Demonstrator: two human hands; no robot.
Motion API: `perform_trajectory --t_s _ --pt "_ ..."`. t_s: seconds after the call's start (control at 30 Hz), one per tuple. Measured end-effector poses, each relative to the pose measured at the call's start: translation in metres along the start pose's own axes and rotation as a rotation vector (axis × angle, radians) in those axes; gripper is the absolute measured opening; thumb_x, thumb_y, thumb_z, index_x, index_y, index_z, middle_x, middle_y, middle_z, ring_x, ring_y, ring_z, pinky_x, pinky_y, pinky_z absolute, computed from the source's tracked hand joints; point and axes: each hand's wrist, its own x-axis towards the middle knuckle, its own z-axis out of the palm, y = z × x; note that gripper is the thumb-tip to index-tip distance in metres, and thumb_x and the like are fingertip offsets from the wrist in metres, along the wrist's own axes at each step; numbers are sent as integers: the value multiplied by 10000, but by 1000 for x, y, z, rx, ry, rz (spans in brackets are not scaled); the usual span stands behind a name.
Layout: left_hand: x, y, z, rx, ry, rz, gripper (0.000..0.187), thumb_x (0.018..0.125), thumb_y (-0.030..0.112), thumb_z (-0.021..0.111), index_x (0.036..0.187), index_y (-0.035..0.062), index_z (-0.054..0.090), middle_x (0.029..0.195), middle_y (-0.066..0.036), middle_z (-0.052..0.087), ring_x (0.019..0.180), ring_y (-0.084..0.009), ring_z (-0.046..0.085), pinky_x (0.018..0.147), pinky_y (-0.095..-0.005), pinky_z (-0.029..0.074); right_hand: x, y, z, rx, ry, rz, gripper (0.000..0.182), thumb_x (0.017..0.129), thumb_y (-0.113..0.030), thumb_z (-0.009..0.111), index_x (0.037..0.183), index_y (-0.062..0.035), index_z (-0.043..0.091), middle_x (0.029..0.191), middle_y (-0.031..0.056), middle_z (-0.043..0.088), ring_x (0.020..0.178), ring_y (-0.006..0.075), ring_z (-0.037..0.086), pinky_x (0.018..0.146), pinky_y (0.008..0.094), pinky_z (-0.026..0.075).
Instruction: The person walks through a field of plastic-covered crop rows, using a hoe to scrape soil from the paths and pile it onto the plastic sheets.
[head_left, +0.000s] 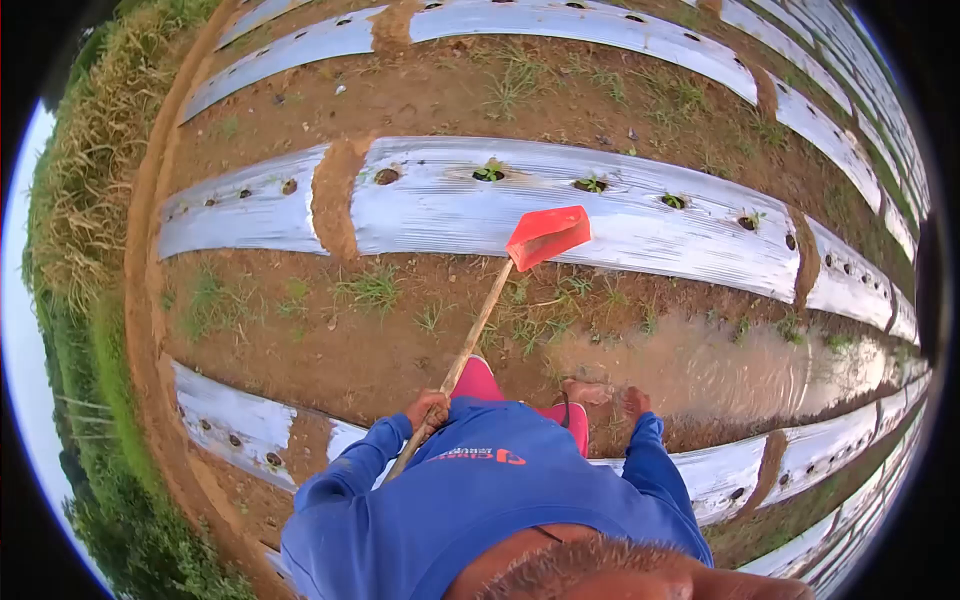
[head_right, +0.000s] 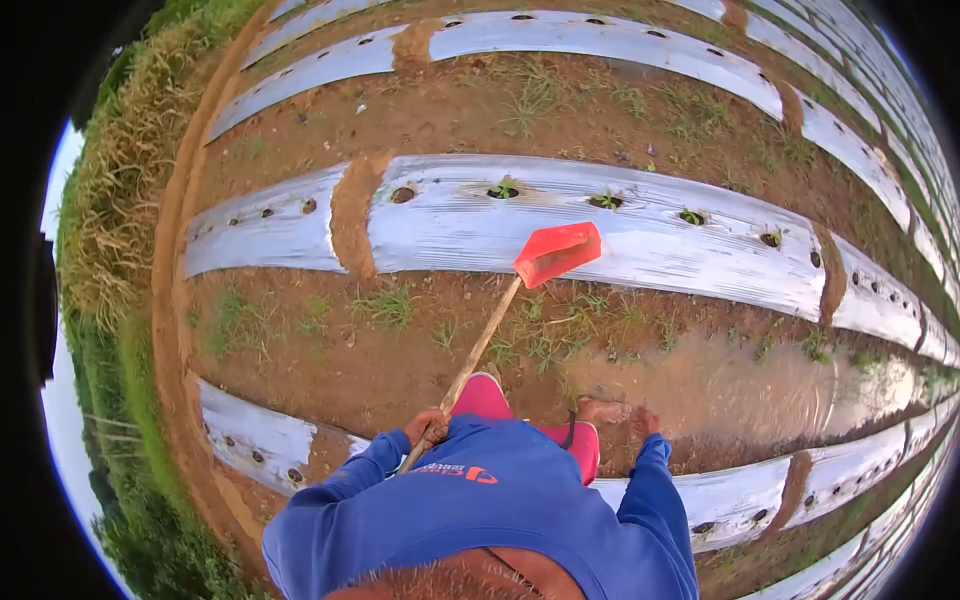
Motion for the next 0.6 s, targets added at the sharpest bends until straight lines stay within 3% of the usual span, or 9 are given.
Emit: perform_trajectory --t_s 0.1,0.23,0.37,0.4,0.6 --pt "-39 5 -47 -104 52 89 128 647 200 476 647 76 447 470 -16 392 325 -69 316 267 -206 249 -15 -42 97 -104 -97 -24 459 713 -421 531 1060 -123 481 937 91 527 771 245 500 664 404 417" --pt "-82 -6 -102 -306 64 211 124 636 187 476 634 69 442 467 -21 386 324 -76 316 267 -209 256 -15 -85 222 -336 -249 89 300 719 -358 531 878 -103 532 775 53 514 640 207 502 568 356 416" --pt "-109 -19 -138 -585 6 276 121 641 183 470 619 69 436 470 -19 382 329 -78 322 264 -214 258 -10 -128 331 -566 -293 96 249 731 -308 531 865 -98 524 769 51 506 652 201 502 580 366 423" --pt "-113 -24 -147 -612 43 273 76 643 167 442 673 104 413 484 4 361 353 -64 307 282 -210 264 -3 -135 359 -651 -249 86 243 734 -314 524 861 -106 524 765 39 507 667 194 499 588 361 419" --pt "-137 -26 -206 -942 95 345 85 646 172 450 688 103 423 516 0 378 354 -65 321 292 -212 274 26 -182 491 -930 -264 86 269 732 -361 512 841 -116 530 766 23 508 677 186 492 589 369 421"
